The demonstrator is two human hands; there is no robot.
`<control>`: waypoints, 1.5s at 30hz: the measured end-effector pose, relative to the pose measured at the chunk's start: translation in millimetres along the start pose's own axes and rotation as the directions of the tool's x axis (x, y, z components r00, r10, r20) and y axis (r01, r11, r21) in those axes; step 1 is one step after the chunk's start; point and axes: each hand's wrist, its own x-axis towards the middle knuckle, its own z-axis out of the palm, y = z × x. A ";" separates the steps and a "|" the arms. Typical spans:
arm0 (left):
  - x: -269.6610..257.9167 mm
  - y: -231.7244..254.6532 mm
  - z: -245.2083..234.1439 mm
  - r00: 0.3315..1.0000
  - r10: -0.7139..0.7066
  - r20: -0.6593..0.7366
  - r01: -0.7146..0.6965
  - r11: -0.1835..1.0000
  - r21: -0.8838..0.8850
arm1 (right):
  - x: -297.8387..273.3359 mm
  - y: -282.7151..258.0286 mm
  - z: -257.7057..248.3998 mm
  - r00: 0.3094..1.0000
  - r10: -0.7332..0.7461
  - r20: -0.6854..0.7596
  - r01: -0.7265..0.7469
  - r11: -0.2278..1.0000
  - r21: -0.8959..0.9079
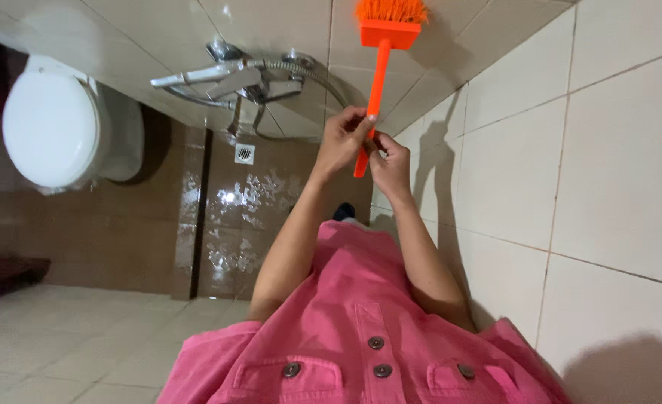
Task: The person cleans a shower faucet and wall tiles using an orange brush.
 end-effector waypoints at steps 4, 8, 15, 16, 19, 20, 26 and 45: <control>-11.6 -15.8 1.3 0.999 0.003 -0.044 0.002 0.994 0.108 | -1.7 19.2 -3.4 0.996 0.028 0.083 -0.022 0.997 -0.070; 0.9 -16.0 11.7 0.997 -0.029 -0.067 0.026 0.999 -0.045 | 5.6 17.0 -6.1 1.000 0.016 0.024 -0.018 0.998 0.058; -0.7 -22.2 11.1 0.999 -0.032 -0.042 0.031 0.999 -0.012 | -0.4 17.9 -4.4 0.998 0.067 -0.002 -0.067 0.993 0.095; 5.6 -19.3 12.1 0.999 -0.027 -0.032 0.026 1.000 -0.013 | 5.0 17.0 -6.6 0.998 0.063 -0.013 -0.062 0.994 0.094; 7.2 -13.4 18.3 0.999 0.041 -0.012 -0.041 0.999 -0.021 | 4.7 18.5 -14.5 0.999 0.019 -0.032 -0.017 0.999 0.046; 6.6 -9.6 21.0 0.999 0.050 -0.014 -0.050 0.999 0.003 | 4.9 17.6 -18.3 1.000 -0.005 -0.027 0.005 1.000 0.009; 9.7 -4.0 22.6 0.998 0.068 -0.003 -0.068 0.997 -0.028 | 8.8 15.5 -18.2 0.999 0.022 -0.041 -0.019 0.997 0.069; 7.7 -33.7 13.1 0.998 -0.020 0.060 0.023 0.999 -0.043 | -9.9 14.3 -3.3 0.990 0.081 -0.116 -0.079 0.997 0.020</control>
